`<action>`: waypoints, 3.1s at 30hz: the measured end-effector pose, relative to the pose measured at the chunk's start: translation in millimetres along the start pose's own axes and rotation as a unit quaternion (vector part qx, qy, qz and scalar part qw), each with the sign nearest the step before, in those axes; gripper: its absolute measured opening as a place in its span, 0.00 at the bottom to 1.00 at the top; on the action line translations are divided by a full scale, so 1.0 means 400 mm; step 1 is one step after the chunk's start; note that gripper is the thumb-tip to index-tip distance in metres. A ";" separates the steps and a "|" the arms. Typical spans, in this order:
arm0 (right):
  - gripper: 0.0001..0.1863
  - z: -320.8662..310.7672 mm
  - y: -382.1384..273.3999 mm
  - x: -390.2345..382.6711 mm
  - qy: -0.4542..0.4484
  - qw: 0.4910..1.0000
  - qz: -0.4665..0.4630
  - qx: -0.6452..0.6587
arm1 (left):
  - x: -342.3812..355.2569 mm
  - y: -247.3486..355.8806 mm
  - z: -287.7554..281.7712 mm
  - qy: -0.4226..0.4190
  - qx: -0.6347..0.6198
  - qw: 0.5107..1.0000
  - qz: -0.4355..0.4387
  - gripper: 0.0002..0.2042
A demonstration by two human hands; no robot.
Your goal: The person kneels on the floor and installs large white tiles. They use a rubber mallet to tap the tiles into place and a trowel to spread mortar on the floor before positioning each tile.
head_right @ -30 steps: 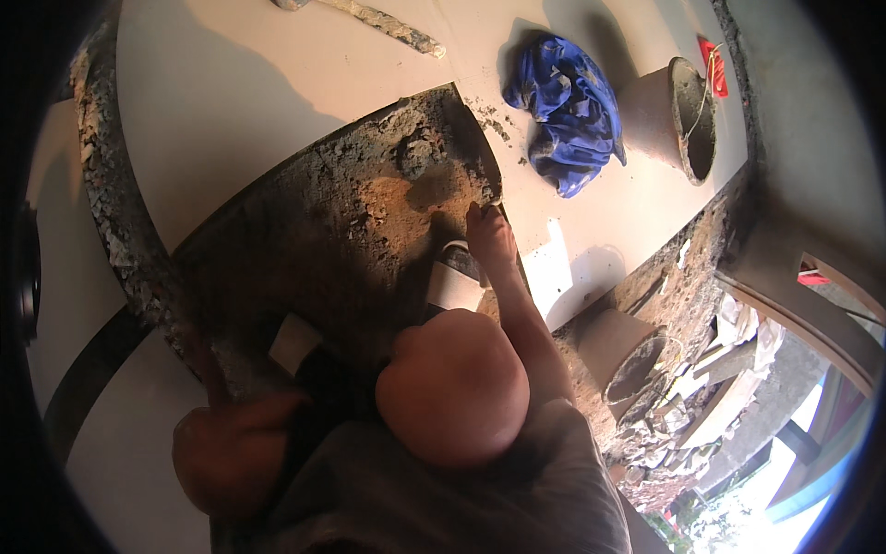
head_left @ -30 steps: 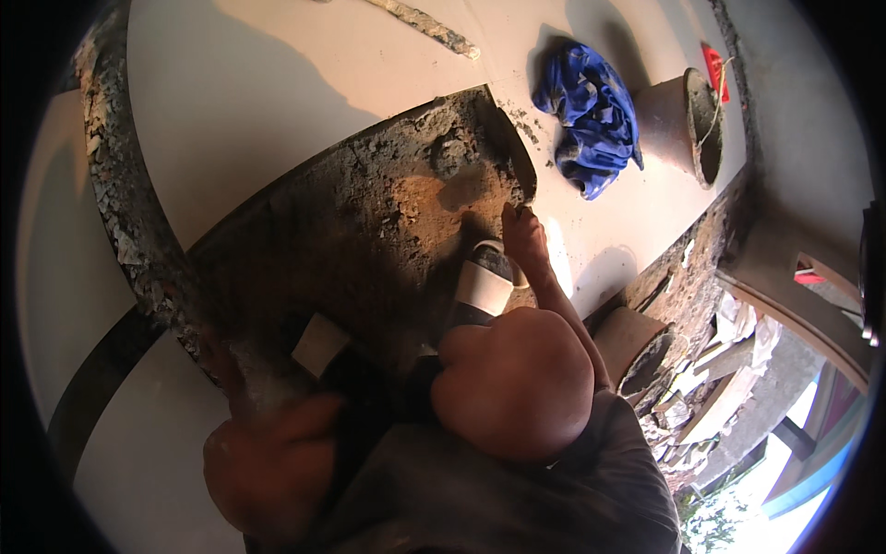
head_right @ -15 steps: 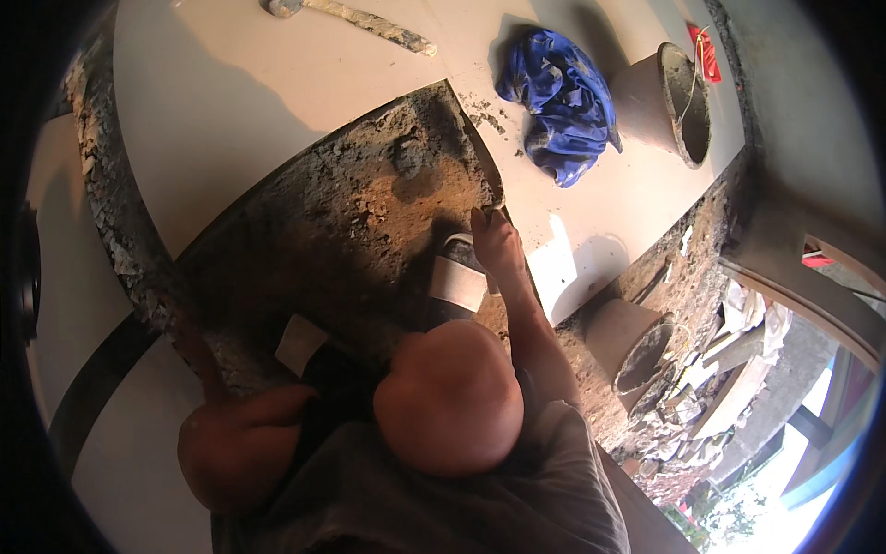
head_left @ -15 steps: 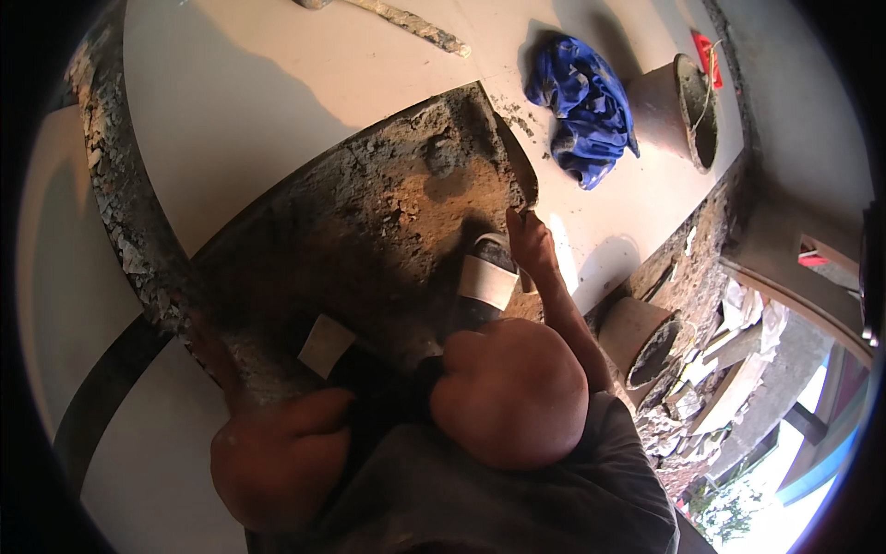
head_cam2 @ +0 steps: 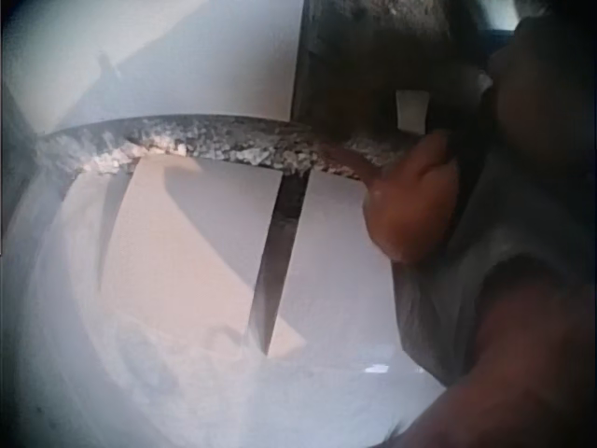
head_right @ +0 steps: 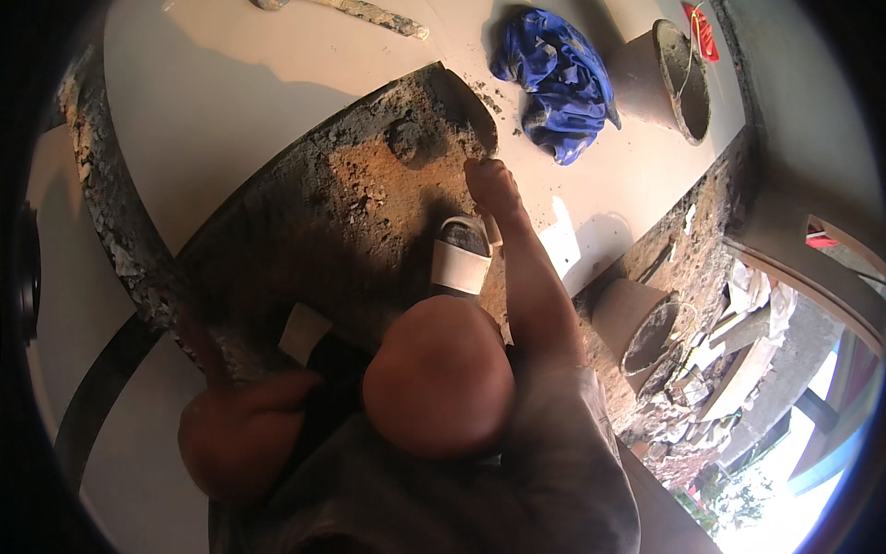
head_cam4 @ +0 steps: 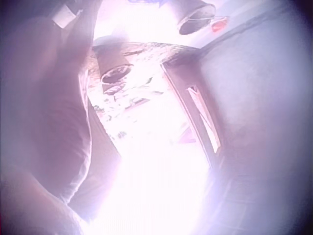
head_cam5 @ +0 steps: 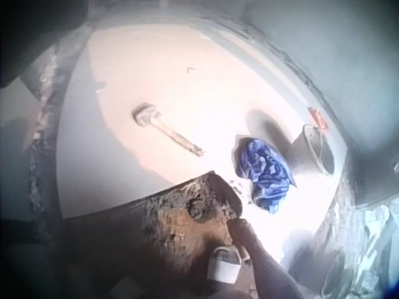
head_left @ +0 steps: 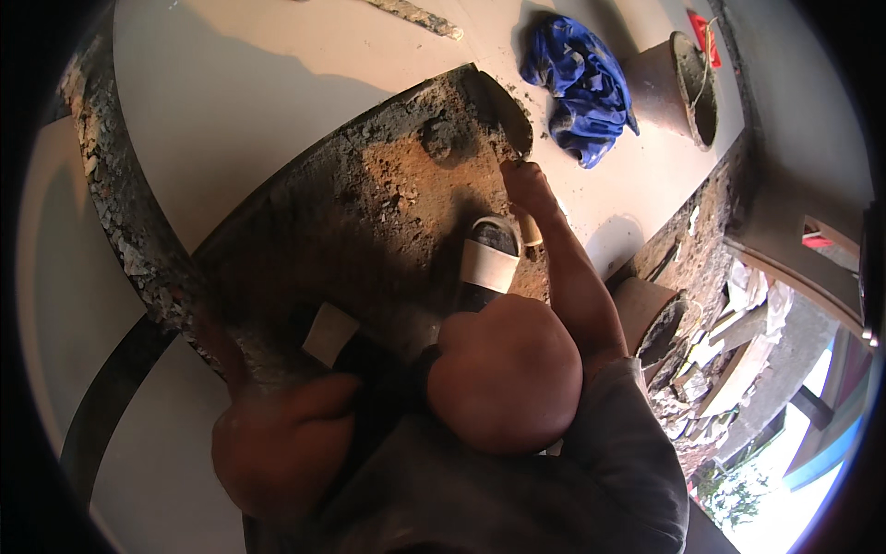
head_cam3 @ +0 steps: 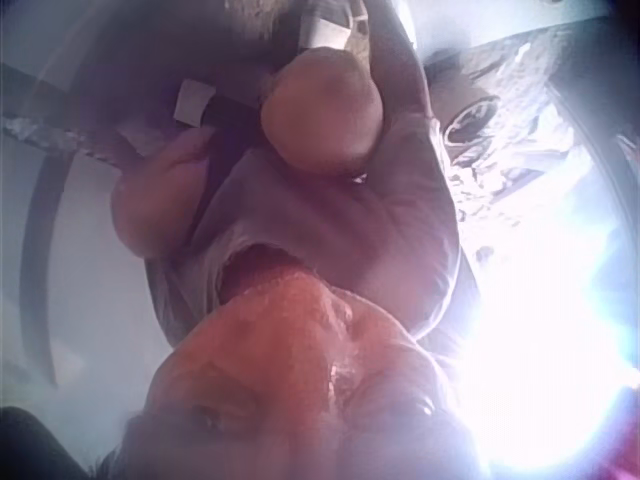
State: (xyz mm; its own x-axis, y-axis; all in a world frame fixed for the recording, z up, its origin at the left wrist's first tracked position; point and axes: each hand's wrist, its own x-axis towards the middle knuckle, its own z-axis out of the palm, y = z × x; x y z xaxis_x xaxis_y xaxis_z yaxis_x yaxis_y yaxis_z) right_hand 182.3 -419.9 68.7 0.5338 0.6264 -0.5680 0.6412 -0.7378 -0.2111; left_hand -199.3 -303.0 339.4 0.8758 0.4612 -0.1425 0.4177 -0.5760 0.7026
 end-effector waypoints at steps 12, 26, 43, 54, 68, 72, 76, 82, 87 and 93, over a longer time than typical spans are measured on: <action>0.19 0.025 0.051 -0.134 0.192 0.981 -0.039 0.006 | 0.024 0.055 -0.041 -0.233 -0.073 0.910 -0.336 0.16; 0.17 0.119 0.204 -0.343 0.087 0.983 0.160 -0.011 | 0.001 -0.145 0.064 -0.038 -0.248 0.919 -0.303 0.19; 0.14 0.247 0.377 -0.415 0.200 0.975 0.094 0.028 | -0.255 -0.812 0.109 0.298 0.078 0.842 -0.442 0.20; 0.17 0.272 0.511 -0.884 0.081 0.953 0.287 0.045 | -0.242 -0.896 0.164 0.270 0.082 0.862 -0.421 0.21; 0.18 0.013 0.039 -0.078 0.136 0.989 -0.037 0.033 | -0.326 -0.725 0.271 0.365 0.000 0.791 -0.491 0.21; 0.19 0.038 -0.021 -0.045 0.126 0.991 -0.051 -0.004 | -0.384 -0.716 0.336 0.351 0.020 0.784 -0.511 0.20; 0.19 -0.020 -0.007 -0.141 0.057 0.986 -0.129 -0.086 | -0.411 -0.731 0.382 0.333 0.055 0.797 -0.501 0.20; 0.17 -0.116 -0.001 -0.097 0.110 0.978 -0.147 -0.097 | -0.400 -0.719 0.377 0.345 0.015 0.802 -0.487 0.19; 0.18 -0.094 -0.056 -0.032 0.047 0.982 -0.151 -0.106 | -0.370 -0.685 0.352 0.366 0.031 0.786 -0.498 0.18; 0.18 -0.090 -0.126 -0.116 -0.011 0.982 -0.134 -0.131 | -0.351 -0.616 0.416 0.359 -0.070 0.738 -0.566 0.19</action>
State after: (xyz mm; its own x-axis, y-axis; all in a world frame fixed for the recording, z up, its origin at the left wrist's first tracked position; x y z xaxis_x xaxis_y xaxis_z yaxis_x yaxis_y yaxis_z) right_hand 145.1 -402.8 134.3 0.3153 0.7817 -0.5381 0.8785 -0.4549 -0.1460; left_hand -384.8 -338.1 70.1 -0.3915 0.8614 -0.3237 0.7105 0.5065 0.4885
